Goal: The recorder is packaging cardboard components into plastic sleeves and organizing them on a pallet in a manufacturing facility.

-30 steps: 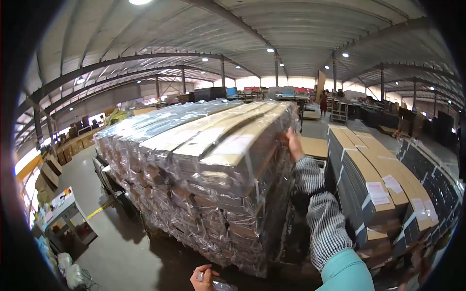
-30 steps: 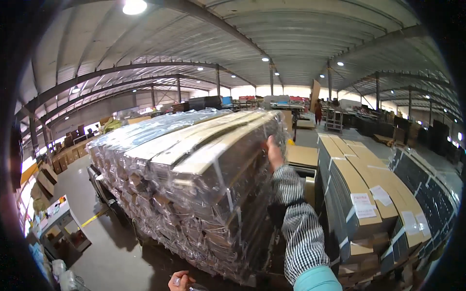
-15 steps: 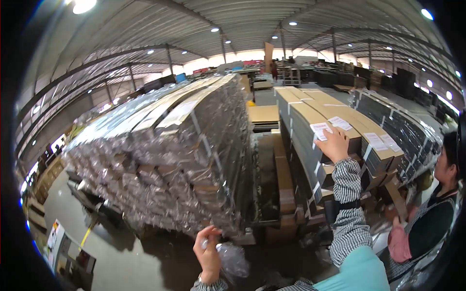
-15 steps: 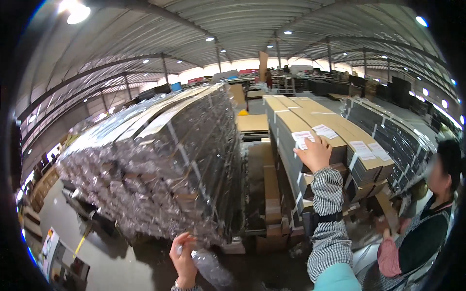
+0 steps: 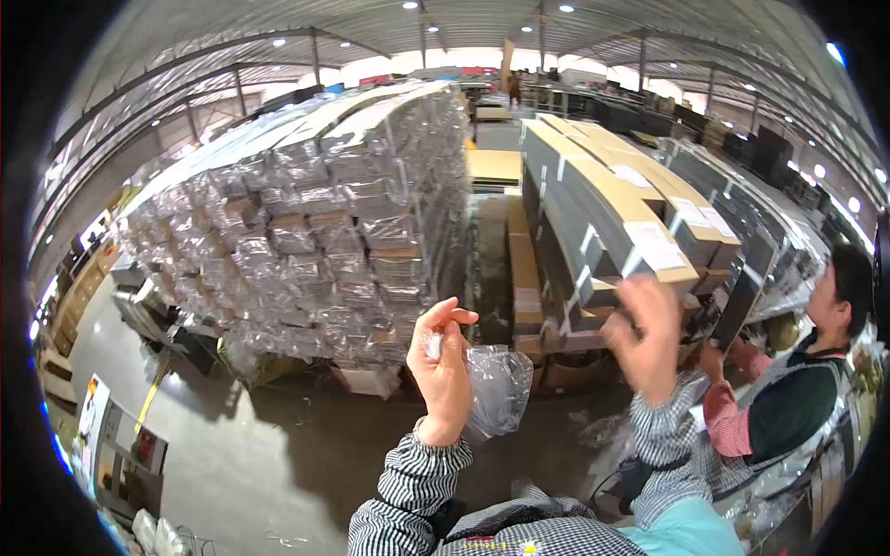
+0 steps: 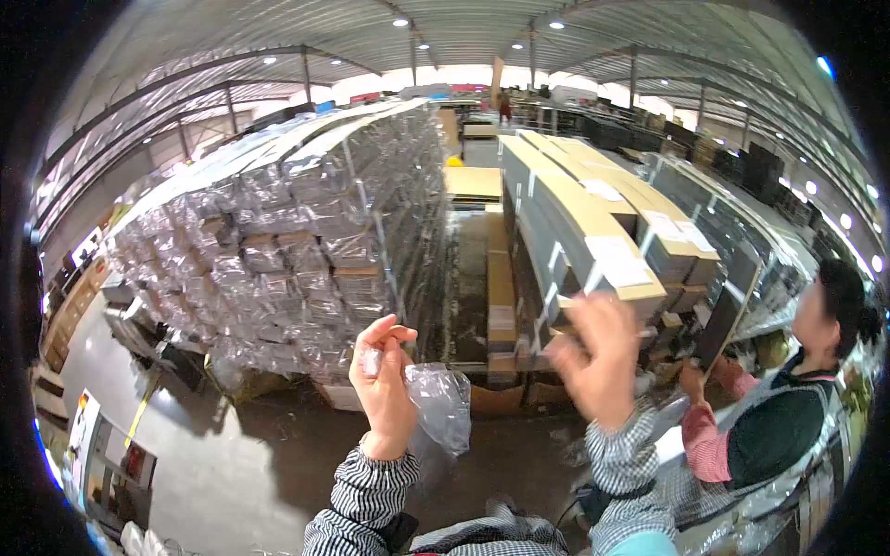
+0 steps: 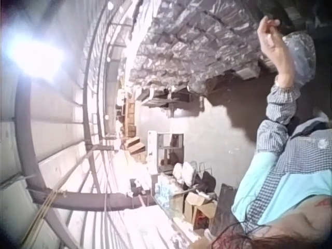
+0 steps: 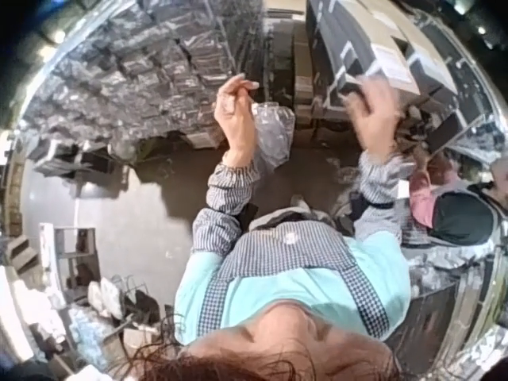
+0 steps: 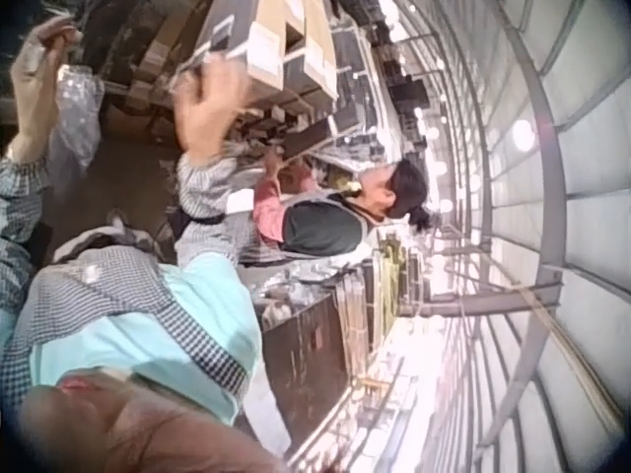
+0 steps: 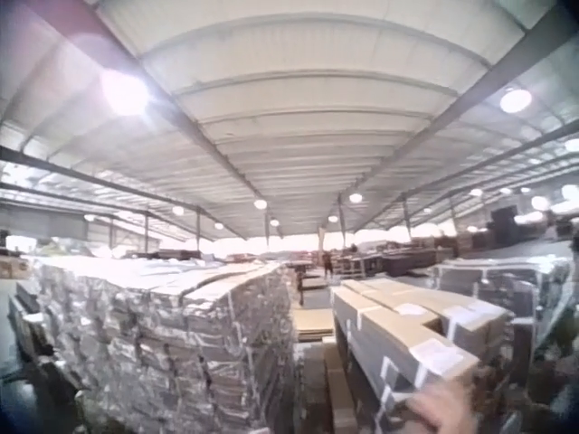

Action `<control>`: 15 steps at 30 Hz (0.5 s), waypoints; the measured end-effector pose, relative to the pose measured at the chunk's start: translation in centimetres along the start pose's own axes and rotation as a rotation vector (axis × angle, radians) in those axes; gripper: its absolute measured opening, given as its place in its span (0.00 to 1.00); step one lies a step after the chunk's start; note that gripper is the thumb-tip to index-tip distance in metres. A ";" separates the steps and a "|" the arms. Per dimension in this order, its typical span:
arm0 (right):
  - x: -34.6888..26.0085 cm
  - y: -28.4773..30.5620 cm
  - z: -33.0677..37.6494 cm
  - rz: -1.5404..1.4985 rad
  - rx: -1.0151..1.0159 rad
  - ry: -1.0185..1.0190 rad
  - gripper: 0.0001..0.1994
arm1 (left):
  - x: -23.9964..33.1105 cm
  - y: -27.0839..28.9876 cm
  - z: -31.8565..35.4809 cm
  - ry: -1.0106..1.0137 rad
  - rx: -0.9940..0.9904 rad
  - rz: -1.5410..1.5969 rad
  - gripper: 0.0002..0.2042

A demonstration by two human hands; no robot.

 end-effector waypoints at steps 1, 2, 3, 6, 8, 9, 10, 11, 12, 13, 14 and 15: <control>-2.8 -1.1 1.3 -0.428 -0.121 0.010 0.21 | -0.1 -0.8 0.3 0.013 -0.009 0.006 0.11; -4.4 -3.3 3.0 -0.711 -0.200 -0.133 0.19 | 0.0 -1.6 0.8 0.031 -0.008 0.025 0.11; -5.3 -4.5 4.8 -0.955 -0.257 -0.284 0.17 | -0.2 -3.6 1.4 0.061 -0.027 0.078 0.11; -3.2 -4.1 6.9 -1.169 0.026 -0.448 0.08 | -0.9 -7.5 3.8 0.075 -0.154 0.017 0.14; -0.5 -0.4 6.6 -0.953 0.232 -0.396 0.03 | -0.1 -7.9 5.1 -0.015 -0.265 -0.023 0.16; 1.1 1.4 6.7 -0.846 0.303 -0.355 0.03 | -0.2 -7.8 5.6 0.057 -0.247 -0.023 0.11; 1.6 2.4 6.6 -0.847 0.282 -0.290 0.03 | -1.2 -7.6 6.1 0.113 -0.299 -0.033 0.07; 2.2 2.1 7.3 -0.928 0.191 -0.428 0.07 | -2.0 -7.8 6.7 0.172 -0.342 -0.046 0.03; 2.1 2.1 7.4 -1.089 0.211 -0.322 0.11 | -2.4 -8.2 6.8 0.171 -0.346 -0.038 0.03; 2.1 2.1 7.3 -1.248 0.225 -0.213 0.15 | -4.0 -8.9 7.2 0.305 -0.370 -0.017 0.03; 1.7 2.7 6.9 -1.330 0.208 -0.193 0.20 | -5.5 -9.8 7.7 0.437 -0.393 0.007 0.06; 0.9 2.5 6.6 -1.562 0.216 -0.245 0.19 | -6.5 -11.4 8.3 0.465 -0.453 0.055 0.10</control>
Point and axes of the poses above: each hand's wrist, its own z-axis away from the middle knuckle, its own y-axis out of the back of the hand, x = y × z, the point moved 10 cm from there along -z, towards the middle knuckle, and after that the axes turned 1 degree about y, right-handed, at the moved point
